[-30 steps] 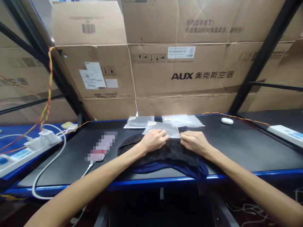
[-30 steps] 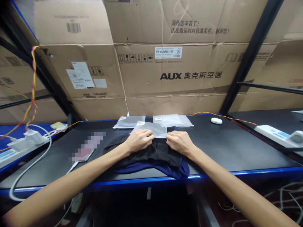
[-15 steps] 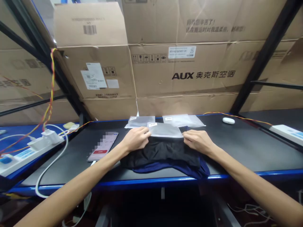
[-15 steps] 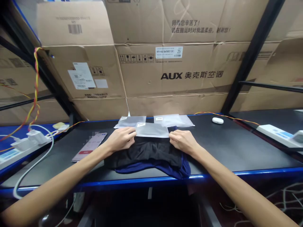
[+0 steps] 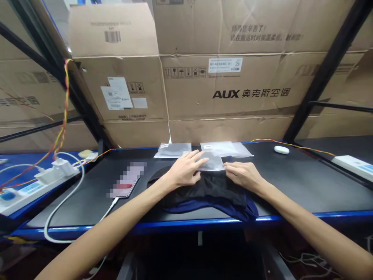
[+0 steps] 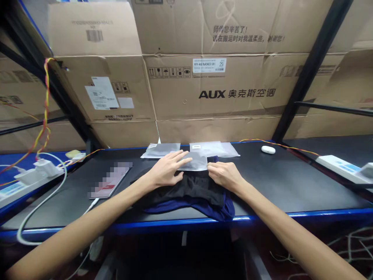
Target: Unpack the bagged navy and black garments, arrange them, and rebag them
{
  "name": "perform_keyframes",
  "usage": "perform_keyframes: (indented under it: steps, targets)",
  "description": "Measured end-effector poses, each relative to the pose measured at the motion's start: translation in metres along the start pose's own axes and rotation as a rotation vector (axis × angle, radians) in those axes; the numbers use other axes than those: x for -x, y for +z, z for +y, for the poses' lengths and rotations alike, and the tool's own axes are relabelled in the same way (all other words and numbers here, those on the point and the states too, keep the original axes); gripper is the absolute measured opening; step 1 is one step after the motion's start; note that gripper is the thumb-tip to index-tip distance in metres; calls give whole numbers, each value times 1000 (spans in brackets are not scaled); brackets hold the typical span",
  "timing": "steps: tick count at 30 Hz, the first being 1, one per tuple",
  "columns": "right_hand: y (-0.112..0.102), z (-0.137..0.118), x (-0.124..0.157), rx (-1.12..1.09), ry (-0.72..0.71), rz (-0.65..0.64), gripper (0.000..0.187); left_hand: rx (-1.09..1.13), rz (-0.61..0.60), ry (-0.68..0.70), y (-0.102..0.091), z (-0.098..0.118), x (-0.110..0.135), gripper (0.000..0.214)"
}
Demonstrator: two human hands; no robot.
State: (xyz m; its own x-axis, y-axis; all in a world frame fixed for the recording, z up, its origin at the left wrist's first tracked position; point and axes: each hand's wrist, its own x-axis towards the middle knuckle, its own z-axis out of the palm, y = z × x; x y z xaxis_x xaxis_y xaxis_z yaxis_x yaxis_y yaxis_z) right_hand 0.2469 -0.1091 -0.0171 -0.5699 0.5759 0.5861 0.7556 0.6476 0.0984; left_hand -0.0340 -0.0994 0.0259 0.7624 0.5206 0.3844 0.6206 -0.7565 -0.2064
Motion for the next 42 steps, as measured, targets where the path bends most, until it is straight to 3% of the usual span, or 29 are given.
perform_keyframes:
  steps: [4, 8, 12, 16, 19, 24, 29, 34, 37, 40, 42]
  targets:
    - [-1, 0, 0, 4, -2, 42, 26, -8, -28, -64, 13, 7, -7, 72]
    - [-4, -3, -2, -8, -42, 96, 25, -60, -2, -120, 23, 4, -7, 57]
    - [-6, -7, -3, -39, -2, 231, 18, -111, 104, -82, 17, -2, -5, 47]
    - [-5, -9, -3, -51, 31, 278, 17, -153, 246, -153, 4, -18, -2, 44]
    - [-2, -9, -2, -66, 35, 233, 18, -204, 265, -270, 1, -44, 1, 45]
    - [-2, -11, -3, -93, 64, 53, 22, -167, 99, -494, 15, -93, 16, 45]
    - [-5, -14, -7, -195, 116, -72, 26, 27, -16, -562, 31, -113, 27, 51]
    - [-3, -13, -9, -331, 101, -151, 32, 104, -6, -526, 25, -101, 22, 57]
    - [-2, -14, -11, -381, 99, -227, 38, 197, -44, -355, 15, -80, 18, 53]
    - [-2, -18, -15, -397, 102, -328, 48, 306, -171, -152, 7, -57, 20, 53]
    - [-2, -20, -19, -396, 117, -403, 57, 368, -246, -92, 6, -45, 26, 58]
